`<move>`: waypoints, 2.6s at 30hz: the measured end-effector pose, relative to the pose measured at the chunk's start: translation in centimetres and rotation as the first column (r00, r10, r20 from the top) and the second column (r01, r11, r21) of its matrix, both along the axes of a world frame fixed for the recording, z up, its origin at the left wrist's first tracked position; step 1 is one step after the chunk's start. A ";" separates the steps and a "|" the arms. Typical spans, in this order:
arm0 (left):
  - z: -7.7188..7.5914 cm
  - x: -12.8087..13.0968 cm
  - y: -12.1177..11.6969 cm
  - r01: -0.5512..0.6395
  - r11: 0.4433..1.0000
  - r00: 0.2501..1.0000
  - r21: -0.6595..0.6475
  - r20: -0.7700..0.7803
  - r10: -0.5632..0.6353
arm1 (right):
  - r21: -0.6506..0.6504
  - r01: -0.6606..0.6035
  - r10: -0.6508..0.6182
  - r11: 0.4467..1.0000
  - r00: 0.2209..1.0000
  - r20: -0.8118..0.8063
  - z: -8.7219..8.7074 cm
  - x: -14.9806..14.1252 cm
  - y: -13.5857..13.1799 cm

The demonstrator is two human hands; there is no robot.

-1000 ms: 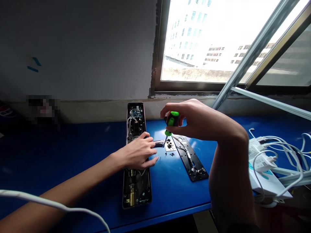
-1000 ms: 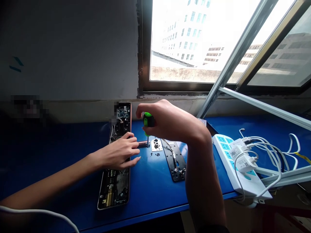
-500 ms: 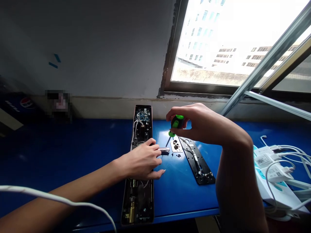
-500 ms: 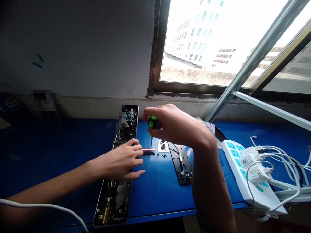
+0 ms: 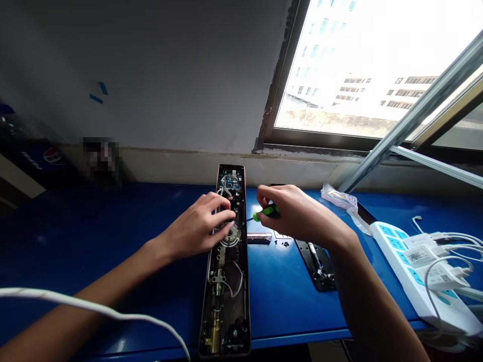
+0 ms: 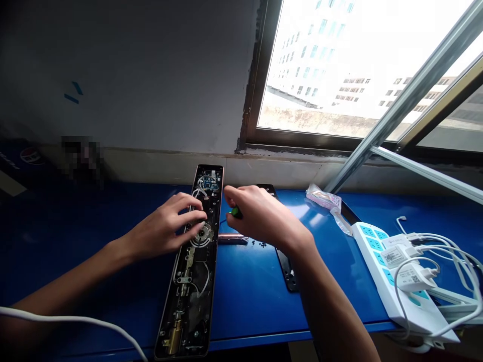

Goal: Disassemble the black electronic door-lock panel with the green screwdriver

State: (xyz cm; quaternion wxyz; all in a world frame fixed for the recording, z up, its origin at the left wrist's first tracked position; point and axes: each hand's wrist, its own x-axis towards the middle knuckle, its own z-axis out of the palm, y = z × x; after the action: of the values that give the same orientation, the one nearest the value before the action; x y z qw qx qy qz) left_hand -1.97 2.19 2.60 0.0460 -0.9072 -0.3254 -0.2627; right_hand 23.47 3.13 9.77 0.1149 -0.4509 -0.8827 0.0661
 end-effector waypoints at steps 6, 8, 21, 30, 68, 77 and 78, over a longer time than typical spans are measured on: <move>-1.7 -1.6 0.3 -0.043 0.984 0.994 -0.174 0.095 0.061 | -0.214 0.063 -0.055 0.975 0.997 0.045 -4.3 0.4 -1.1; -1.9 -1.7 0.4 -0.010 0.979 0.995 -0.205 0.093 0.029 | -0.273 0.062 -0.052 0.960 0.998 0.047 -5.7 0.1 -1.4; -1.7 -1.0 0.5 -0.125 0.961 0.974 -0.248 0.156 0.167 | -0.271 0.066 -0.078 0.960 0.996 -0.033 -8.8 -1.1 -0.7; 0.2 0.1 1.6 -0.156 0.973 0.978 -0.171 0.114 0.177 | -0.087 0.107 -0.121 0.990 0.978 -0.169 -5.3 -1.0 1.6; 1.9 -3.0 3.9 -0.174 0.888 0.937 -0.425 0.205 0.282 | 0.326 -0.067 0.188 0.943 0.915 -0.357 -4.0 -7.2 5.7; 1.5 -2.8 4.1 -0.109 0.823 0.898 -0.557 0.299 0.322 | 0.304 -0.023 0.109 0.952 0.957 -0.267 -5.5 -8.8 6.3; 1.4 -2.7 4.1 -0.105 0.816 0.893 -0.569 0.307 0.329 | 0.305 -0.010 0.096 0.952 0.959 -0.268 -5.6 -8.7 6.4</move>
State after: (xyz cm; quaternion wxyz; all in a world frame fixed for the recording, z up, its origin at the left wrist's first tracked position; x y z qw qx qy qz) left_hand -4.72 6.28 3.96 -0.2456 -0.7678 -0.4916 -0.3294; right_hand 14.73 9.49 4.13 0.3036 -0.3900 -0.8693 -0.0028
